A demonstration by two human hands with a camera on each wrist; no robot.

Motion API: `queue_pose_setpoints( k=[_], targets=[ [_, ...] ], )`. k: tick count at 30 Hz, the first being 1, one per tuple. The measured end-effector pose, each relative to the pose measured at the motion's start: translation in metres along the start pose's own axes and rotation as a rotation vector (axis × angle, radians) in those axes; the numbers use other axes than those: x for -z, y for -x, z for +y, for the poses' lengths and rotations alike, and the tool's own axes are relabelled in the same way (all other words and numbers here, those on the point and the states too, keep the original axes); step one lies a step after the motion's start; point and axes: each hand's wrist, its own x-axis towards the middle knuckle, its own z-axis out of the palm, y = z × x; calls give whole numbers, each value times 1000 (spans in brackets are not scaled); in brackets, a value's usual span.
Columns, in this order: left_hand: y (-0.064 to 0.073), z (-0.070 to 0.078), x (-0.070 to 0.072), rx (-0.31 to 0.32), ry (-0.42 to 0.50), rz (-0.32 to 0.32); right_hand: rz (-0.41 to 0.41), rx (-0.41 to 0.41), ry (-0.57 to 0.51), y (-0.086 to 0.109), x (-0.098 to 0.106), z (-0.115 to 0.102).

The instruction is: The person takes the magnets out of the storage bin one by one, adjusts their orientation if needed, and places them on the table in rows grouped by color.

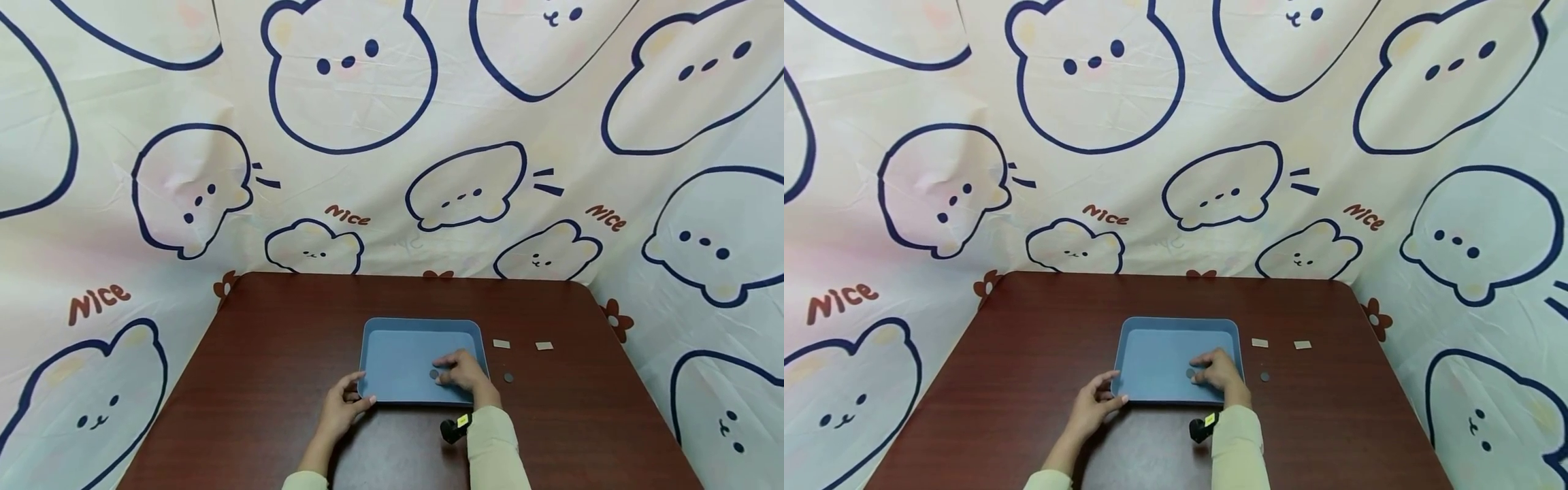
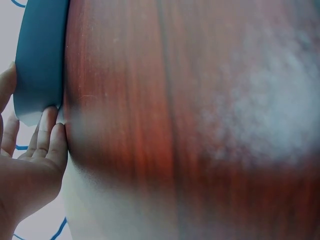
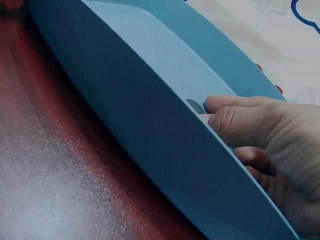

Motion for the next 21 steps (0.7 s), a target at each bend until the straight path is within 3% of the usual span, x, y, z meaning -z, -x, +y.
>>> queue_pose_setpoints(
  k=[21],
  targets=[
    [0, -3, 0, 5, 4, 4, 75, 89, 71, 5, -6, 2]
  ],
)
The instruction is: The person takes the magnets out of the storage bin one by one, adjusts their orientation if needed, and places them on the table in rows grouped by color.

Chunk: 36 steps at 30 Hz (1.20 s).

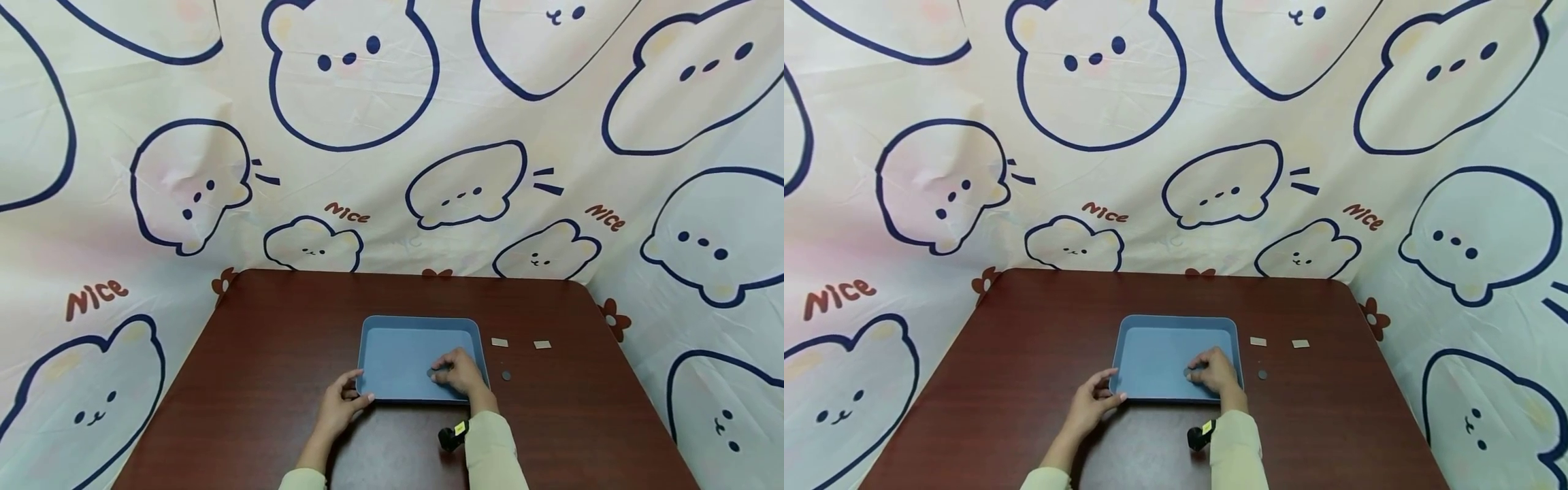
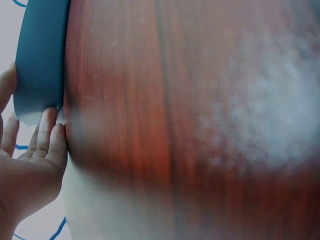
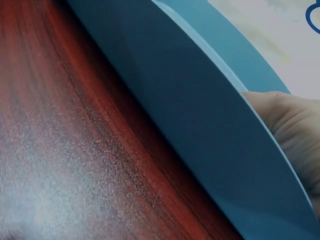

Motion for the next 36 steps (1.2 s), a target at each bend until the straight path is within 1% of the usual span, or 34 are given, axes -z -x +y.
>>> queue_pose_setpoints(
  k=[4, 8, 11, 15, 20, 25, 29, 36],
  targets=[
    [-1, -1, 0, 1, 1, -3, -13, 3, -1, 2, 1, -2],
    [-1, -1, -1, -1, -3, 0, -22, -34, 25, 2, 2, -3],
    [-1, 0, 0, -4, -6, -2, -14, -59, 34, 3, 1, -4],
    [0, 1, 0, -7, 2, -9, -2, -59, 23, 4, 1, -4],
    [2, 2, 0, -24, 19, -15, -17, -34, 25, 3, 1, -3],
    [1, 2, 0, -22, 15, -16, -1, -52, 51, 1, 0, -2],
    [-1, 1, 1, -12, 15, -15, 20, -87, 62, 1, -1, -3],
    [-2, 1, 1, -3, 8, -17, 16, -76, 36, 2, -1, -1]
  ],
)
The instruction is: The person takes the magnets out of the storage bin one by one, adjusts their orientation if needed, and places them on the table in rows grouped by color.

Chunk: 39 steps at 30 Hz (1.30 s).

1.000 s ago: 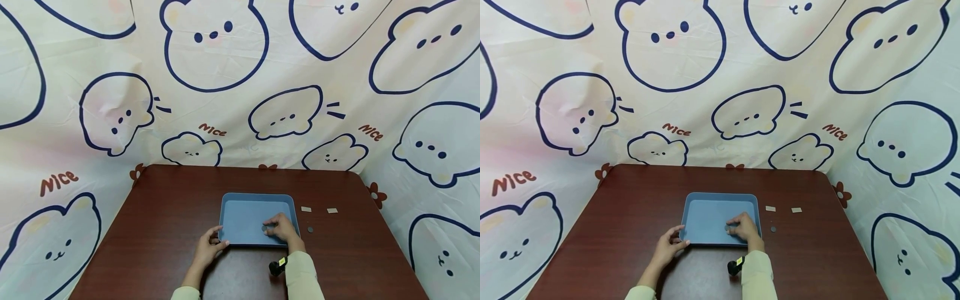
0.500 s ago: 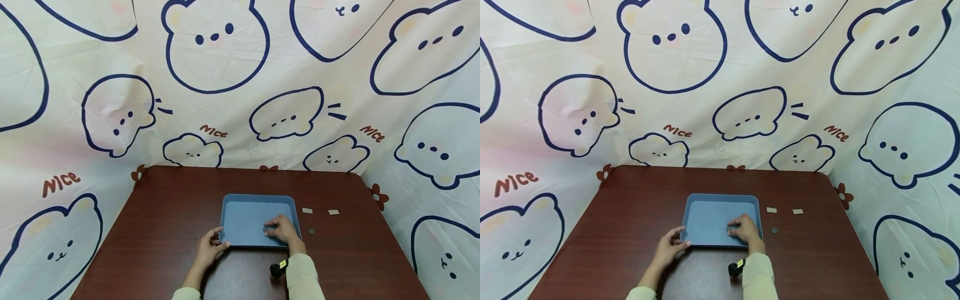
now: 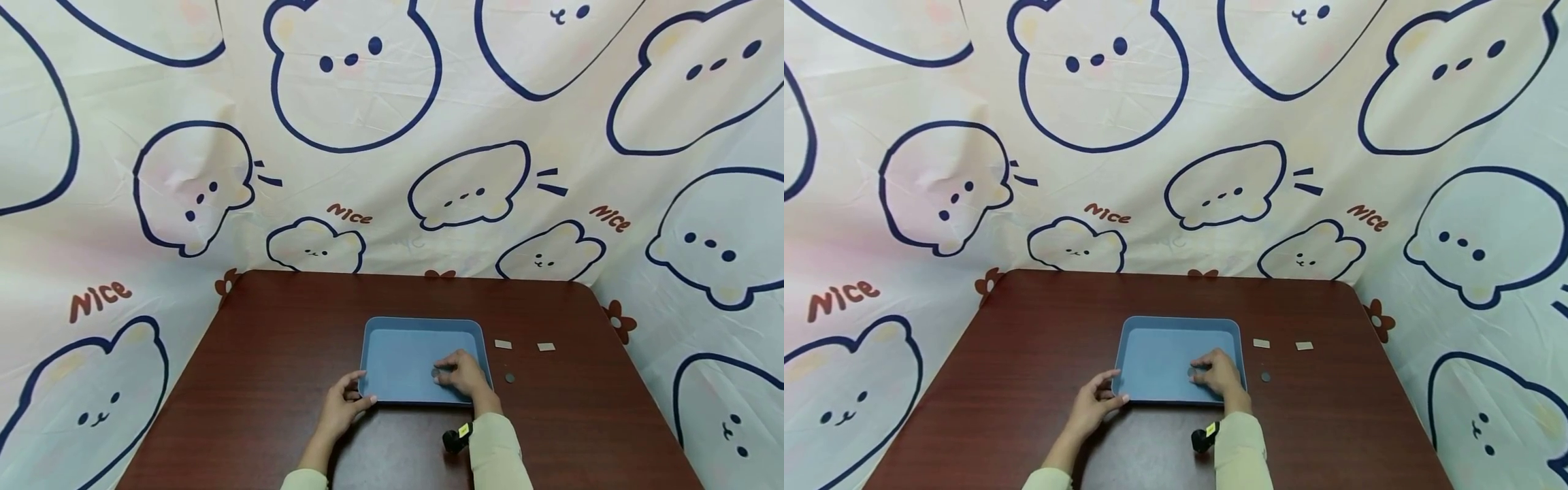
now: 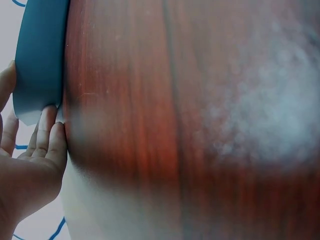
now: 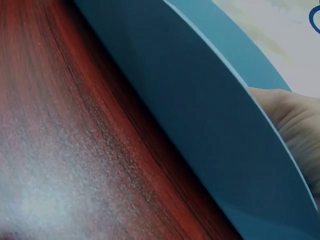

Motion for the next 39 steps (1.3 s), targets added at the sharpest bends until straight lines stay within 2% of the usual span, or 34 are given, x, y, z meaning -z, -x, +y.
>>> queue_pose_setpoints(
  k=[10, 18, 27, 31, 39],
  targets=[
    [0, -2, 0, -8, 17, -2, 88, -22, 48, 0, -1, -3],
    [1, 0, 2, 3, 4, 5, 72, -23, -71, 2, 2, -7],
    [1, 2, 0, 5, 11, 0, 194, 104, -108, 15, 14, -21],
    [2, 2, 1, 0, 11, 7, 166, 126, -123, 17, 19, -25],
    [2, 4, 0, 2, 23, 9, 113, 111, -121, 15, 26, -29]
  ],
)
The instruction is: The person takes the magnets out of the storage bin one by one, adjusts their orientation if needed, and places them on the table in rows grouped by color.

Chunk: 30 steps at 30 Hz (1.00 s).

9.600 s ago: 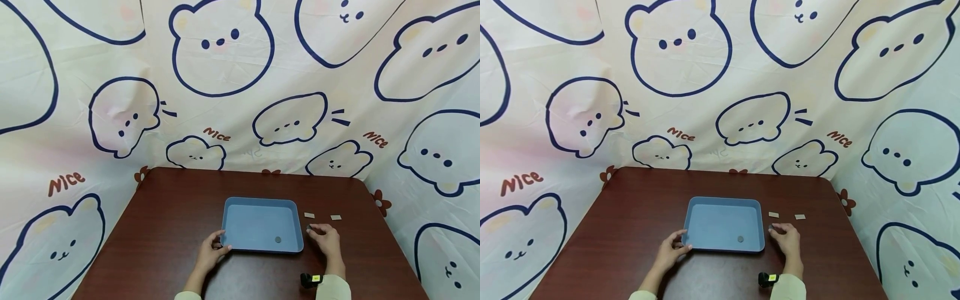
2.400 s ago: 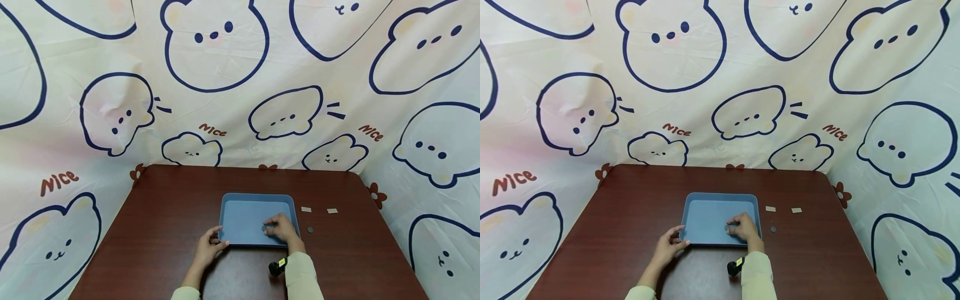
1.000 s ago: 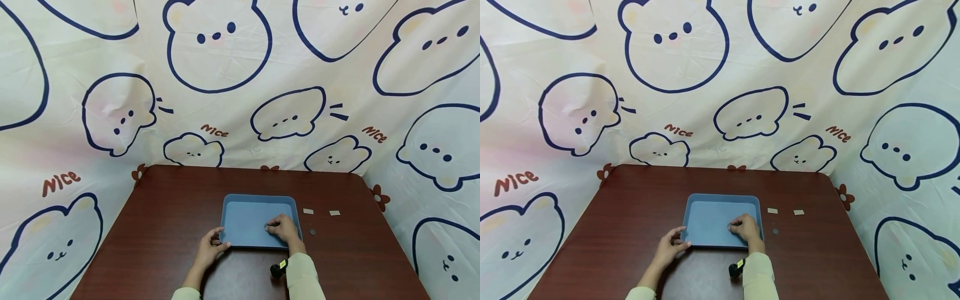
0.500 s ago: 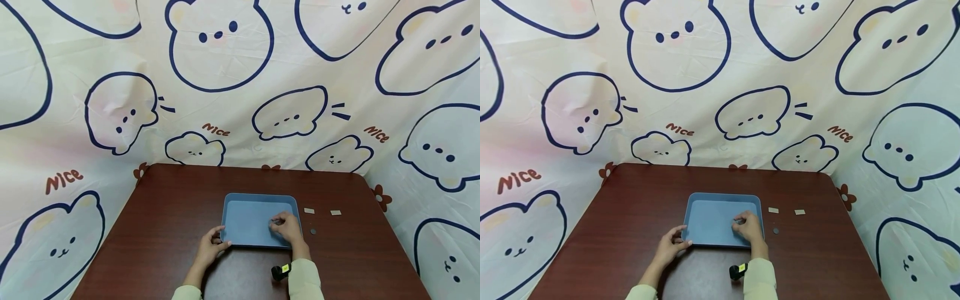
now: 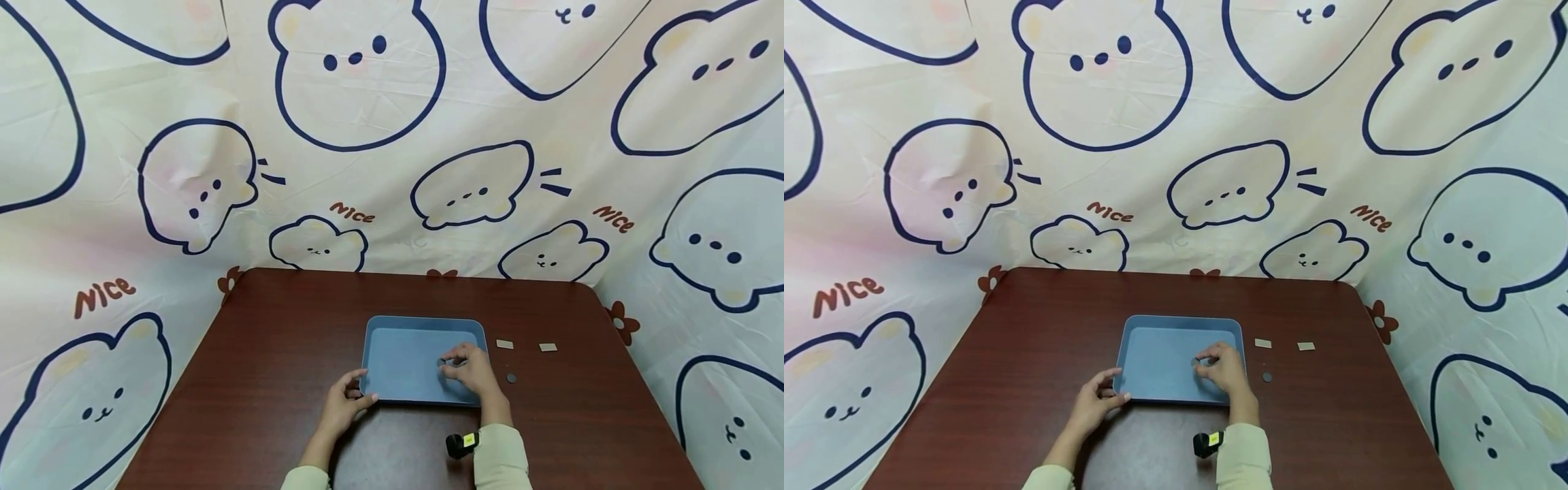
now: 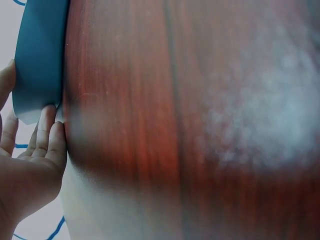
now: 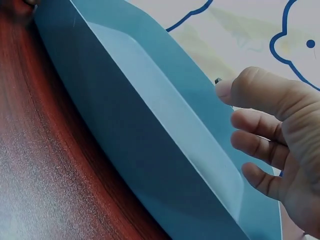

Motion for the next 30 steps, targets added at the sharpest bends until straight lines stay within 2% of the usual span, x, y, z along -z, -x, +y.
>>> queue_pose_setpoints(
  k=[3, 10, 14, 19, 25, 30],
  targets=[
    [2, 4, 1, 0, -2, -5, -6, 8, 13, 1, 0, 0],
    [12, 29, 2, -18, 23, -19, 16, 12, 6, 11, 13, 2],
    [8, 17, 0, -17, 0, -15, 47, 4, 19, 20, 25, 6],
    [3, -1, -1, -5, -30, 4, 43, -32, 31, 29, 37, 11],
    [1, -3, -1, 0, -40, 8, 52, -64, 38, 35, 51, 16],
    [-1, 0, -1, 7, -52, 5, 82, -124, 49, 39, 62, 23]
  ],
)
